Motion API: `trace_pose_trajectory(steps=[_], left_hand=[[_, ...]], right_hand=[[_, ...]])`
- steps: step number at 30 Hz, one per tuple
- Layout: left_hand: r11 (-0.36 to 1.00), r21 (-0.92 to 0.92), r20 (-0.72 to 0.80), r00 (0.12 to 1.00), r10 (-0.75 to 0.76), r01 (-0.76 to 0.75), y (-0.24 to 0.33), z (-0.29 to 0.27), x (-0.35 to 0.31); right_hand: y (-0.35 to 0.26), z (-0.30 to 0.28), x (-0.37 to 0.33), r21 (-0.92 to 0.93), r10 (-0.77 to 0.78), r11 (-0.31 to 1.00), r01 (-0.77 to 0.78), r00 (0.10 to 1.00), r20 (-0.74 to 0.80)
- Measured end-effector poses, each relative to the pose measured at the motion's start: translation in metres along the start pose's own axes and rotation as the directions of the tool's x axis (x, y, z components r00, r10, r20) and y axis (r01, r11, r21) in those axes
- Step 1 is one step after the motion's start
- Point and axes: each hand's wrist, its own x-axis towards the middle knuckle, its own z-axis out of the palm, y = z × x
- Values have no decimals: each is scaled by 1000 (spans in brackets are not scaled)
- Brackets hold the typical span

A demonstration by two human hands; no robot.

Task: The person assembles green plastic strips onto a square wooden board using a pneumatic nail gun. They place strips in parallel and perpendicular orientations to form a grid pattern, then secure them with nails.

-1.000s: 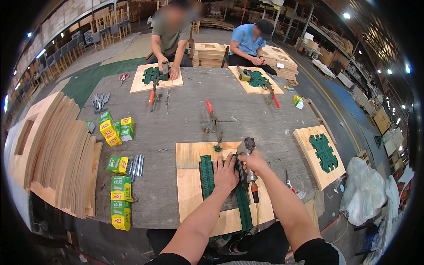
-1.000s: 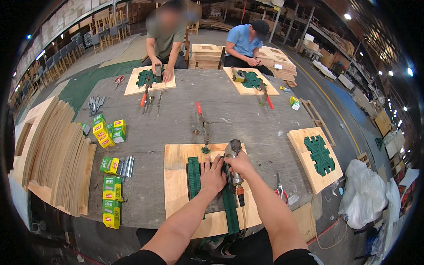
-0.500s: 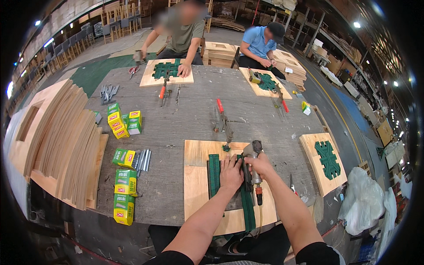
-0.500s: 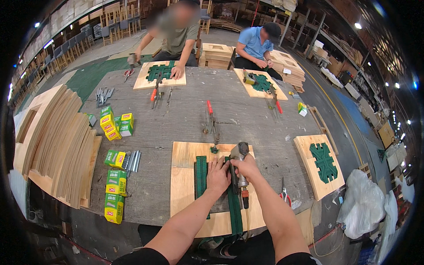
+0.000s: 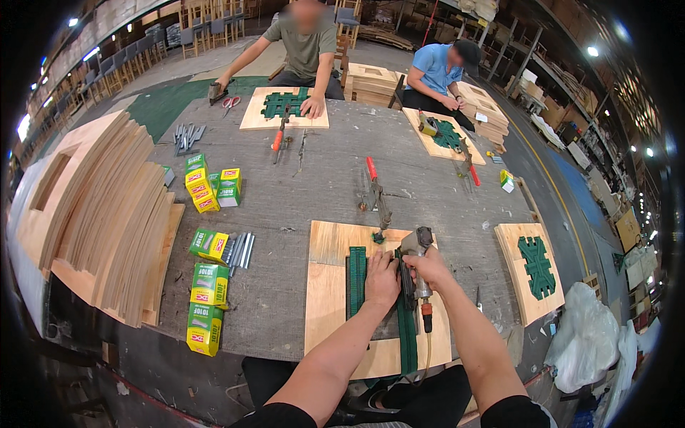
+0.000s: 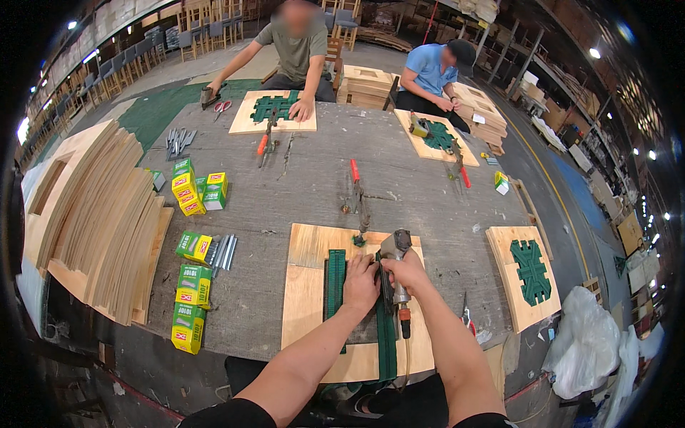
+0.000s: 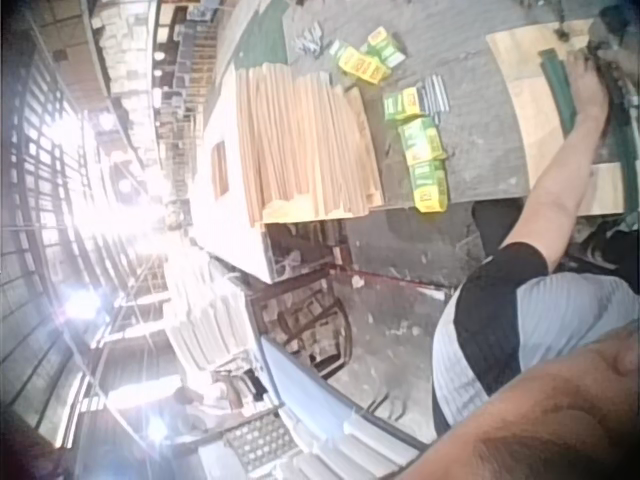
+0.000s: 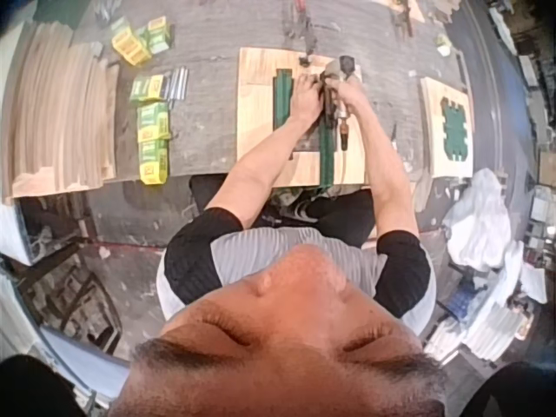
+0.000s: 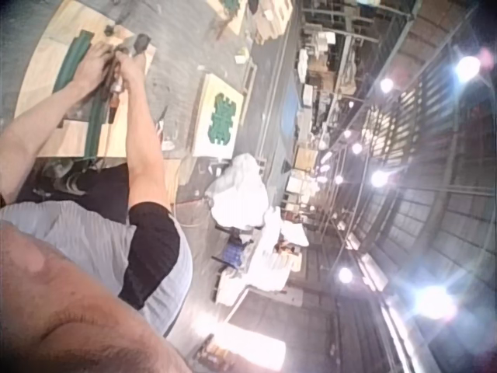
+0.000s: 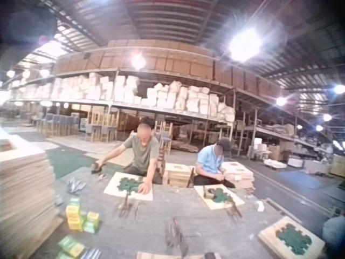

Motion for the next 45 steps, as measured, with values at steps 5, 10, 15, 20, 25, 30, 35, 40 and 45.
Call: trace_pose_trajectory(steps=[5,10,15,20,25,30,35,40,45], left_hand=[[1000,-28,-44,999,9,-10,1,-1,-3],[998,-56,-83,996,29,-34,1,1,1],[998,-49,-92,995,30,-34,1,-3,2],[998,-56,-85,996,36,-41,2,0,-1],[997,-53,-121,991,52,-59,4,0,-1],[999,-51,-97,995,-6,2,7,2,1],[999,34,-61,998,2,0,4,-1,3],[1000,24,-8,1000,-4,4,18,8,1],[994,112,8,1000,1,-2,10,2,1]], right_hand=[[-1,-3,-8,-65,2,998,0,1000,27],[5,-2,-5,-71,-15,997,14,1000,-12],[4,-4,-7,-23,-33,999,32,999,-38],[4,-13,-1,-55,18,998,-20,999,-36],[10,-20,1,-80,-3,997,-2,998,-55],[8,-34,4,-52,48,997,-49,998,-28],[39,-90,6,291,111,952,-98,993,-27],[99,-176,3,545,202,815,-197,978,51],[103,-183,-3,319,291,914,-252,953,-80]])
